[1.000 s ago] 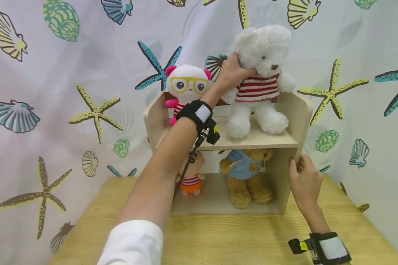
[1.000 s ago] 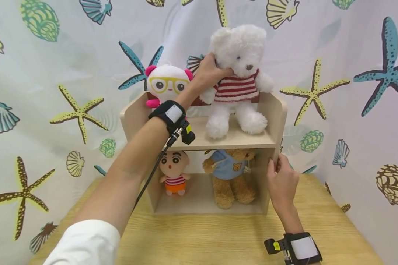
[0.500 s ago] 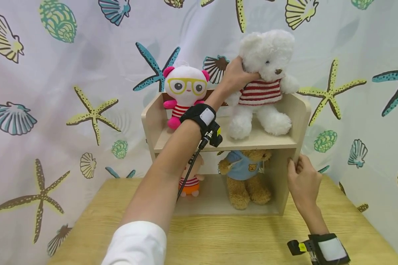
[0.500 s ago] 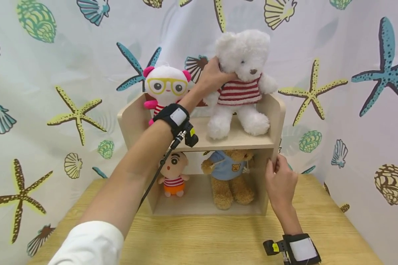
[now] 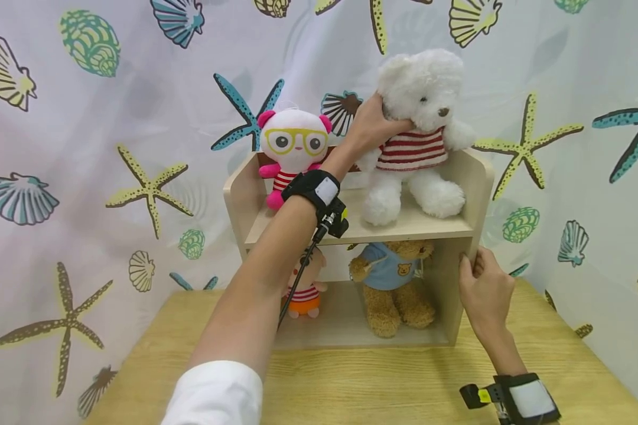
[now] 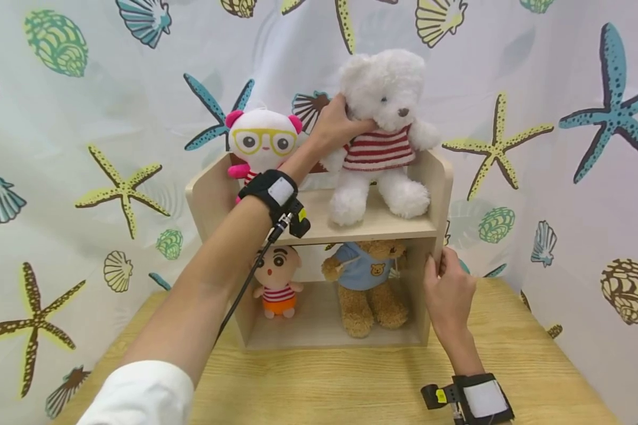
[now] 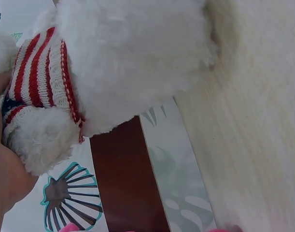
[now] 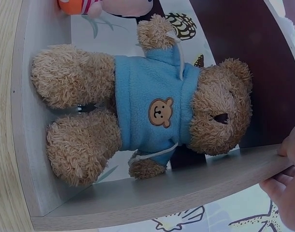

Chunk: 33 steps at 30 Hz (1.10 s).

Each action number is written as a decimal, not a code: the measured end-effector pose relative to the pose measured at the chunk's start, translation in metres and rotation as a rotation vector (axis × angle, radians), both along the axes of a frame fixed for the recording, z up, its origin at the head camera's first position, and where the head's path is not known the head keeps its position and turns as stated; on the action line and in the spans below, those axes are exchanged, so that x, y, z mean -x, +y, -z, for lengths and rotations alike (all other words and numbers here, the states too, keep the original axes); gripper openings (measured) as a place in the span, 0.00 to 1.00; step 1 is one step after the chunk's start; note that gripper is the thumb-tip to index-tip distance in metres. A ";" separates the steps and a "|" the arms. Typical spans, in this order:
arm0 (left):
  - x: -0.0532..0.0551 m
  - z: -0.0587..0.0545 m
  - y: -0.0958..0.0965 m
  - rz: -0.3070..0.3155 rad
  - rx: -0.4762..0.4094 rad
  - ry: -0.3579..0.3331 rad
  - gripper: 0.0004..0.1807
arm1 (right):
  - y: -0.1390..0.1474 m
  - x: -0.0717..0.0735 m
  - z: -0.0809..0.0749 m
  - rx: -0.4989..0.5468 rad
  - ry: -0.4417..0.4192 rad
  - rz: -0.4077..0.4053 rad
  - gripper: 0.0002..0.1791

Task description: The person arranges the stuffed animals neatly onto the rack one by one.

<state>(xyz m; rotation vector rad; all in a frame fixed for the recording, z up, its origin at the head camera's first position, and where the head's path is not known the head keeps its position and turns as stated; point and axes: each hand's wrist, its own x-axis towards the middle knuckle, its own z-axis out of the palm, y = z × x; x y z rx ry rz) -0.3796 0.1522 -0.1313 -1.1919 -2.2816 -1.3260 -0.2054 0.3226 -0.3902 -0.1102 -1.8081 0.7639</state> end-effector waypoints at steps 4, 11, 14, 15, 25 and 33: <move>0.001 -0.002 0.000 -0.005 0.034 -0.012 0.43 | 0.000 0.000 -0.002 -0.004 0.005 -0.003 0.09; 0.001 -0.002 -0.002 -0.016 0.076 -0.051 0.46 | 0.000 -0.001 -0.003 0.000 0.007 -0.001 0.09; 0.002 0.000 -0.004 -0.029 0.092 -0.062 0.46 | 0.001 -0.001 -0.002 0.003 0.005 0.000 0.09; 0.002 0.001 -0.005 -0.031 0.095 -0.070 0.46 | 0.001 -0.001 -0.002 0.003 0.004 0.001 0.09; 0.004 0.007 -0.012 -0.075 0.148 -0.086 0.41 | 0.000 0.000 -0.002 0.002 0.006 -0.005 0.09; 0.005 0.014 -0.014 -0.168 0.217 -0.088 0.35 | 0.000 0.000 -0.001 0.007 0.011 -0.008 0.08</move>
